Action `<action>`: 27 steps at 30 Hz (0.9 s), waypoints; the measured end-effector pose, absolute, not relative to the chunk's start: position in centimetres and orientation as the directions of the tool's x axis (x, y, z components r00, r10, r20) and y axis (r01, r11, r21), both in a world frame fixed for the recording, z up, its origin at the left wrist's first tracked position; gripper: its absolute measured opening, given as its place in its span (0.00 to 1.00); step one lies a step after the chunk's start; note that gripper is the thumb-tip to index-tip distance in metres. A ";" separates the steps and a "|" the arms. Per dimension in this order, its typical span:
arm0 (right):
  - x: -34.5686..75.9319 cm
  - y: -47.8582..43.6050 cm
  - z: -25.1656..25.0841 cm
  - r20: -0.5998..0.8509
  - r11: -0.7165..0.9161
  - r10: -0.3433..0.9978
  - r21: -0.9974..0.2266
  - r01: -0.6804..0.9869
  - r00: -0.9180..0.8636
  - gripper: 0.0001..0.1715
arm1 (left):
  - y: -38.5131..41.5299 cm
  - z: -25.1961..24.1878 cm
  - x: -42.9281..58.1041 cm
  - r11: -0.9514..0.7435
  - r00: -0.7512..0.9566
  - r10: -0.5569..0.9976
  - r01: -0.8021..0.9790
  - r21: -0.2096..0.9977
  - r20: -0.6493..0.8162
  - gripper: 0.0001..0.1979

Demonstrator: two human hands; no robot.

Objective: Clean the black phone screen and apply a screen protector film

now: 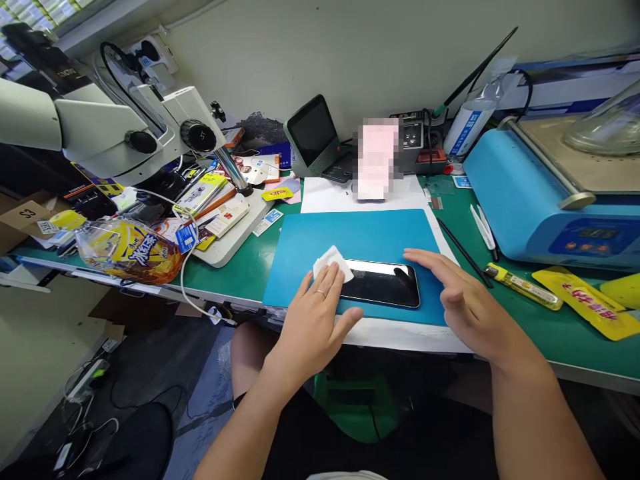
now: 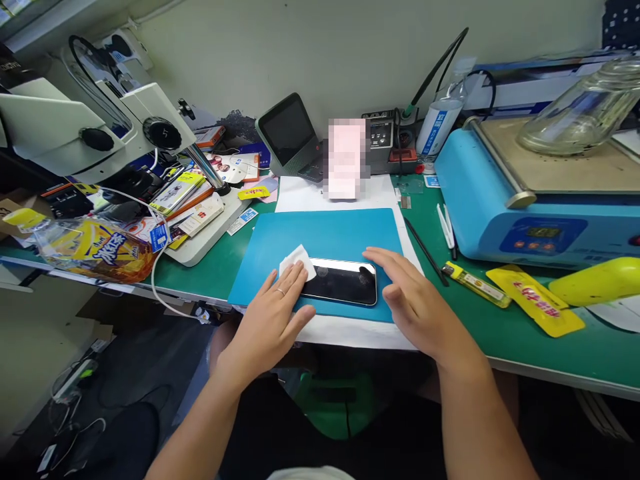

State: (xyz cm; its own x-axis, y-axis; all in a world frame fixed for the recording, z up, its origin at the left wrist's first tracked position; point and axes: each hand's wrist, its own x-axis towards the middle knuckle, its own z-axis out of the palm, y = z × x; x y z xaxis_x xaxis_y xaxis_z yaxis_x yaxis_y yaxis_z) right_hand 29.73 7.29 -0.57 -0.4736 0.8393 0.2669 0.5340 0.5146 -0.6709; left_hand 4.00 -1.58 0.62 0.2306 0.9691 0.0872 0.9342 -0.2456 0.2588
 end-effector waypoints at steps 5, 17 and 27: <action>29.9 7.3 -0.9 0.270 0.529 0.831 -0.656 0.538 -0.487 0.51 | -4.6 0.4 5.3 -0.271 0.258 0.962 0.935 0.227 0.086 0.36; 29.7 7.7 -0.7 0.285 0.507 0.845 -0.696 0.508 -0.452 0.59 | -0.9 -0.3 14.0 -0.452 0.401 0.873 0.879 0.152 0.276 0.49; 29.6 7.7 -0.2 0.287 0.488 0.864 -0.676 0.552 -0.413 0.57 | 2.4 -0.1 8.4 -0.387 0.328 0.898 0.906 0.172 0.293 0.33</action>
